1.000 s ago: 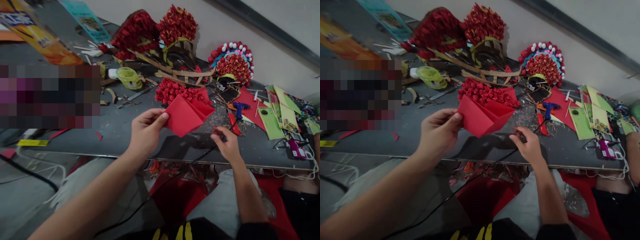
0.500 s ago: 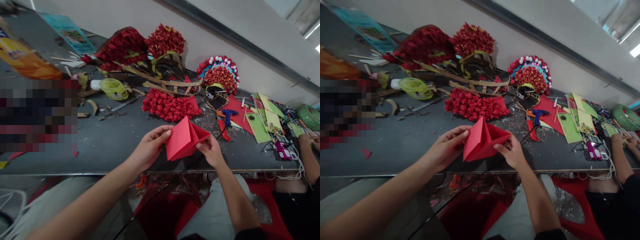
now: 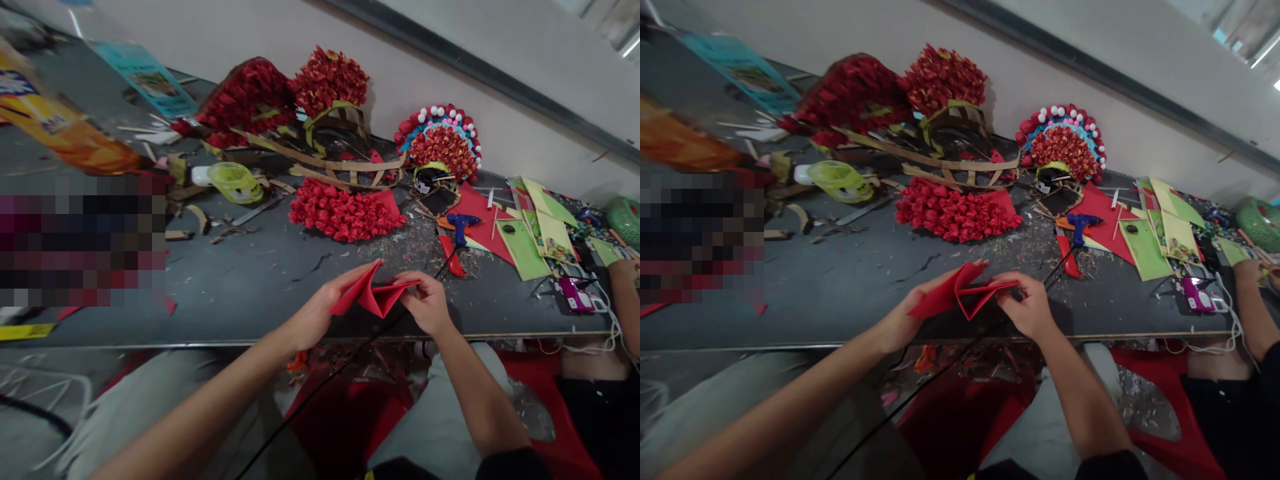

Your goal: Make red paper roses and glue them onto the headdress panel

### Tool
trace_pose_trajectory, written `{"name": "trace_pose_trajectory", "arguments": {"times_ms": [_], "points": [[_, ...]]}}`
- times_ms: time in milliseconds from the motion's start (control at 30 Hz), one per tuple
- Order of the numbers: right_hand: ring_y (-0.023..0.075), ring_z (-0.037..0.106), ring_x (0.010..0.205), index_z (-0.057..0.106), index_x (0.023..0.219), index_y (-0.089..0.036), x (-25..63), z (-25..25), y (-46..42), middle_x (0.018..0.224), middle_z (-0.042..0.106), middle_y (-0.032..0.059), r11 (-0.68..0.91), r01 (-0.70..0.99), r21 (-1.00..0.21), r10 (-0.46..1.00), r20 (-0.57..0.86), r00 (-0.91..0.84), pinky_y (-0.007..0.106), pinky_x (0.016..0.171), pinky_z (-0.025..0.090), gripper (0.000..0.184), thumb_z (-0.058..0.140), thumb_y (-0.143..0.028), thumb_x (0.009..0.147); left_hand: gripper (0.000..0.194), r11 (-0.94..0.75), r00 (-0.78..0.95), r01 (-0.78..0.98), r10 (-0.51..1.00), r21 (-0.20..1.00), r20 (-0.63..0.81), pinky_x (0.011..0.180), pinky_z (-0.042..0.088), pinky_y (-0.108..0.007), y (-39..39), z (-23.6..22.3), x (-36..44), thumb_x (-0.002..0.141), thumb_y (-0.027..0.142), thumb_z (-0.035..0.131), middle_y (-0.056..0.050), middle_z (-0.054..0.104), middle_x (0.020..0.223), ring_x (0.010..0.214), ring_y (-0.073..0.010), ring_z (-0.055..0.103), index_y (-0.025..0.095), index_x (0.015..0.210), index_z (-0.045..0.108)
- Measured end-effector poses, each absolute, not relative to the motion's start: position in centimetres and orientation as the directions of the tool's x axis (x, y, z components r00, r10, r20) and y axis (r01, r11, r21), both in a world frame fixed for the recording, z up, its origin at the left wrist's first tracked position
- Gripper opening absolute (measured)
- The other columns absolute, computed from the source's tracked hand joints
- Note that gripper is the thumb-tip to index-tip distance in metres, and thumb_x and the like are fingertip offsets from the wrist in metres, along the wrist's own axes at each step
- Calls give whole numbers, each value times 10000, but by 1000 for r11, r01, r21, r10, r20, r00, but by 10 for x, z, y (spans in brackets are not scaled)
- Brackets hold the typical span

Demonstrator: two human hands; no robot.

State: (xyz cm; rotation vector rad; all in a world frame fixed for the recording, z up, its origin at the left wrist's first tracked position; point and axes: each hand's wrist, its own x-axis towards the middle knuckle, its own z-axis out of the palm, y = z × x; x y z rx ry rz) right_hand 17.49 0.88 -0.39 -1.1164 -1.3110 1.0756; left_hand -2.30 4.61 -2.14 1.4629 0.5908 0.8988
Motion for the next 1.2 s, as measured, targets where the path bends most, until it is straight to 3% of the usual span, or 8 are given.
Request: {"name": "trace_pose_trajectory", "arguments": {"times_ms": [133, 233, 333, 467, 633, 933, 1100, 1200], "points": [[173, 654, 808, 668, 765, -212, 172, -3, 10, 822, 715, 42, 128, 46, -991, 988, 132, 80, 304, 787, 511, 129, 664, -305, 676, 941, -75, 612, -234, 763, 969, 207, 1080, 330, -465, 38, -19, -23, 617, 822, 521, -116, 451, 1410, 1300, -379, 384, 218, 1338, 506], [177, 657, 821, 661, 754, -214, 172, 0, 8, 843, 711, 44, 102, 2, -995, 992, 102, 75, 314, 784, 517, 136, 677, -307, 656, 777, -2, 556, -136, 827, 991, 78, 1046, 377, -459, 34, -13, -23, 591, 701, 684, -142, 611, 1215, 1218, -379, 481, 203, 1184, 634], [184, 660, 913, 650, 800, -217, 173, 8, 3, 946, 709, 45, 74, -94, -993, 986, 87, -143, 315, 810, 516, 155, 676, -296, 669, 601, 65, 505, -94, 863, 993, -8, 995, 431, -428, 32, -14, -24, 632, 630, 697, -130, 674, 1076, 1134, -360, 550, 192, 1042, 690], [171, 661, 924, 640, 1034, -228, 174, 18, -8, 1042, 694, 38, 6, -102, -995, 912, 47, -407, 306, 815, 518, 326, 660, -303, 717, 517, 108, 448, -122, 893, 987, -42, 957, 457, -402, 31, -18, -25, 684, 654, 627, -114, 699, 981, 1067, -330, 587, 190, 897, 711], [181, 642, 1017, 655, 1101, -260, 172, 21, -13, 1097, 686, 24, 53, -90, -994, 844, 93, -529, 323, 894, 490, 316, 612, -274, 788, 538, 187, 493, -153, 866, 970, -89, 900, 489, -398, 31, -4, -21, 696, 657, 612, -119, 682, 1049, 1043, -322, 597, 197, 957, 711], [172, 651, 960, 719, 927, -251, 168, 20, -5, 995, 713, 18, 130, -10, -992, 883, 120, -453, 342, 885, 497, 214, 551, -216, 798, 434, 141, 308, -10, 943, 990, -131, 712, 527, -297, 36, 0, -15, 634, 597, 709, -55, 710, 771, 731, -228, 632, 181, 759, 725], [153, 644, 840, 673, 933, -232, 162, 8, -2, 914, 696, 10, 56, 28, -998, 979, 50, -199, 296, 775, 518, 180, 613, -295, 776, 485, 80, 403, -58, 914, 995, -50, 762, 530, -331, 32, -5, -15, 706, 636, 617, -73, 715, 819, 771, -252, 643, 187, 844, 736], [150, 609, 812, 646, 866, -224, 161, 6, 1, 842, 652, 8, 186, 170, -968, 982, 177, -66, 292, 779, 494, 124, 631, -311, 779, 443, 30, 422, -56, 907, 998, -4, 848, 508, -359, 32, -3, -12, 663, 571, 689, -81, 718, 867, 876, -288, 641, 187, 880, 730]]}}
